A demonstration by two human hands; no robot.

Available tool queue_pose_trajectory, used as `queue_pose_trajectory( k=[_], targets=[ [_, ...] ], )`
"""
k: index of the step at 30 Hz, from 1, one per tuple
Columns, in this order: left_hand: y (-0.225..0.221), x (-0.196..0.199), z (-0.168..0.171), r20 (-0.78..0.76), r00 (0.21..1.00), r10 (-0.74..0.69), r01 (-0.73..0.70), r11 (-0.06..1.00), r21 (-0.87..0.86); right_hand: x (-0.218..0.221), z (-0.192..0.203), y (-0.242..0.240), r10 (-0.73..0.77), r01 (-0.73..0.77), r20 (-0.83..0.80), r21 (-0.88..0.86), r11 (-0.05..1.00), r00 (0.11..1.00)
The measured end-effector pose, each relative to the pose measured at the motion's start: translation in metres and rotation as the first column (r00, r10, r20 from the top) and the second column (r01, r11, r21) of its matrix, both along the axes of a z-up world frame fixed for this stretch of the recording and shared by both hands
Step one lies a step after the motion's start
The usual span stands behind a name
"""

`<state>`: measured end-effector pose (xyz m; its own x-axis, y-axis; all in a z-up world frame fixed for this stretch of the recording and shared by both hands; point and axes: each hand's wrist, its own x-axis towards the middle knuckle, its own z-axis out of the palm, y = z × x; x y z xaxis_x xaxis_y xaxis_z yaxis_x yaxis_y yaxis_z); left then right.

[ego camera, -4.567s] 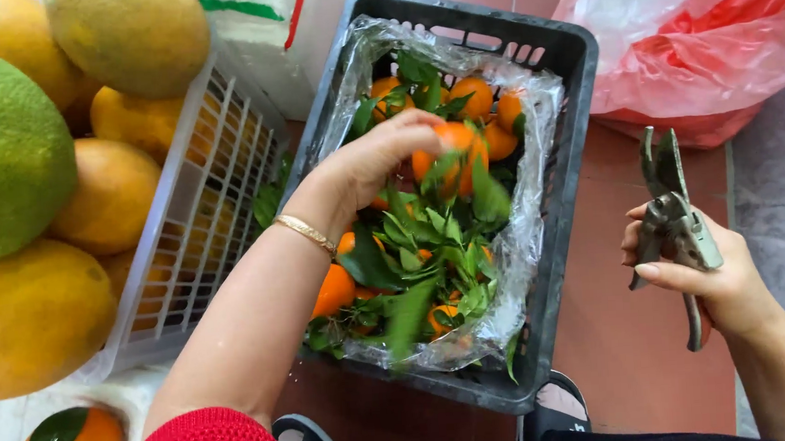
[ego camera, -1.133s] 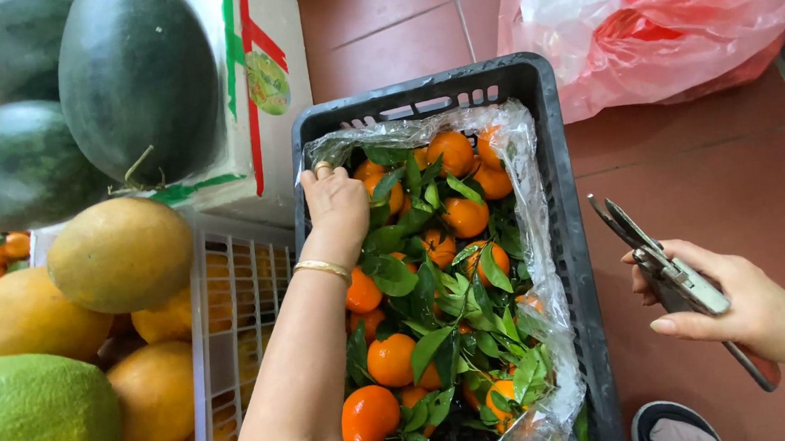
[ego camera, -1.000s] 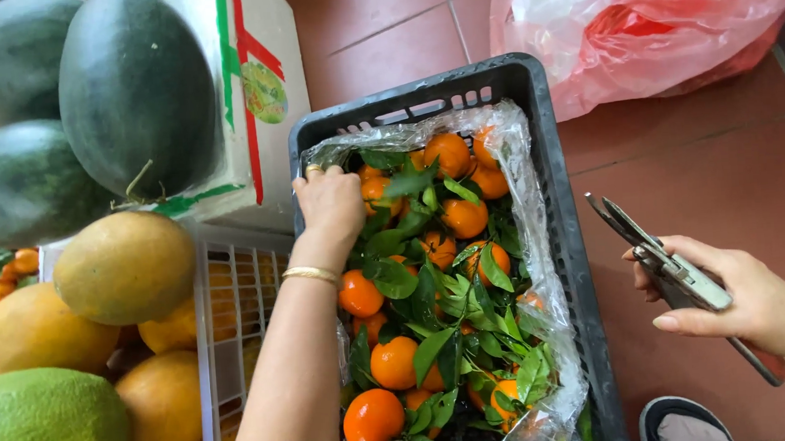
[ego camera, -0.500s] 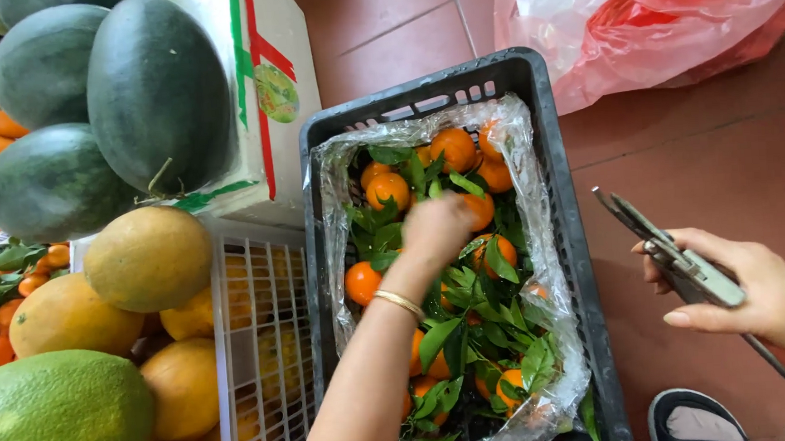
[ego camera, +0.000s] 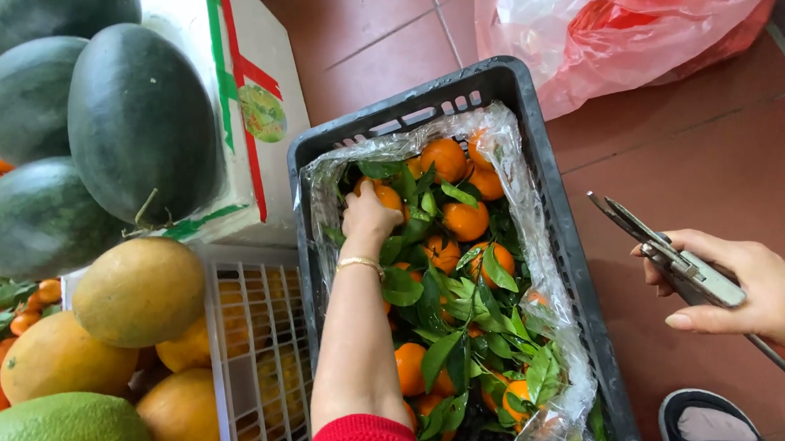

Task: Trimming the stems and leaves off citrus fruits using pruning shears and sorting them into a crate.

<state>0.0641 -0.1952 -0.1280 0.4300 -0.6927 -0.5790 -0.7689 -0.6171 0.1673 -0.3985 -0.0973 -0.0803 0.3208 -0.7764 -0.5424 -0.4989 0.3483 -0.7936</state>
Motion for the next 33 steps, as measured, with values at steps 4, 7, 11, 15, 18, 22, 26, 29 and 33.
queue_pose_trajectory(
  k=[4,7,11,15,18,22,26,29,33],
  targets=[
    [0.01,-0.004,0.0,-0.055,0.994,0.095,-0.105,0.973,-0.204,-0.005,-0.005,0.0,-0.018,0.018,0.032,0.012,1.0,0.999],
    [0.01,-0.019,0.042,-0.126,0.982,0.138,-0.172,0.932,-0.32,-0.017,-0.019,-0.001,0.051,-0.049,0.033,-0.044,0.998,0.998],
    [0.014,-0.024,0.114,-0.35,0.885,0.307,-0.427,0.834,-0.349,-0.005,0.005,-0.002,-0.018,0.016,0.061,0.021,1.0,0.998],
    [0.03,-0.03,0.138,-0.726,0.654,0.212,-0.577,0.76,-0.298,0.002,0.018,-0.006,0.021,-0.021,-0.008,-0.008,1.0,1.0],
    [0.048,-0.063,0.143,-0.645,0.739,0.195,-0.441,0.863,-0.244,0.006,0.025,-0.008,0.043,-0.043,0.011,-0.017,0.999,0.999],
    [0.064,-0.103,0.112,-0.581,0.789,0.2,-0.291,0.954,-0.067,0.006,0.026,-0.009,0.047,-0.047,0.061,-0.004,0.999,0.997],
    [0.067,-0.131,0.083,-0.602,0.776,0.187,-0.268,0.962,-0.047,0.004,0.018,-0.01,-0.007,0.006,0.027,0.042,0.999,1.0],
    [0.06,-0.125,0.07,-0.614,0.789,0.026,-0.107,0.99,-0.095,-0.003,0.01,-0.011,-0.031,0.029,0.05,0.041,0.999,0.998],
    [0.045,-0.08,0.017,-0.346,0.937,0.051,-0.158,0.945,-0.288,-0.003,0.004,-0.013,-0.015,0.015,0.051,0.011,1.0,0.999]
  ],
)
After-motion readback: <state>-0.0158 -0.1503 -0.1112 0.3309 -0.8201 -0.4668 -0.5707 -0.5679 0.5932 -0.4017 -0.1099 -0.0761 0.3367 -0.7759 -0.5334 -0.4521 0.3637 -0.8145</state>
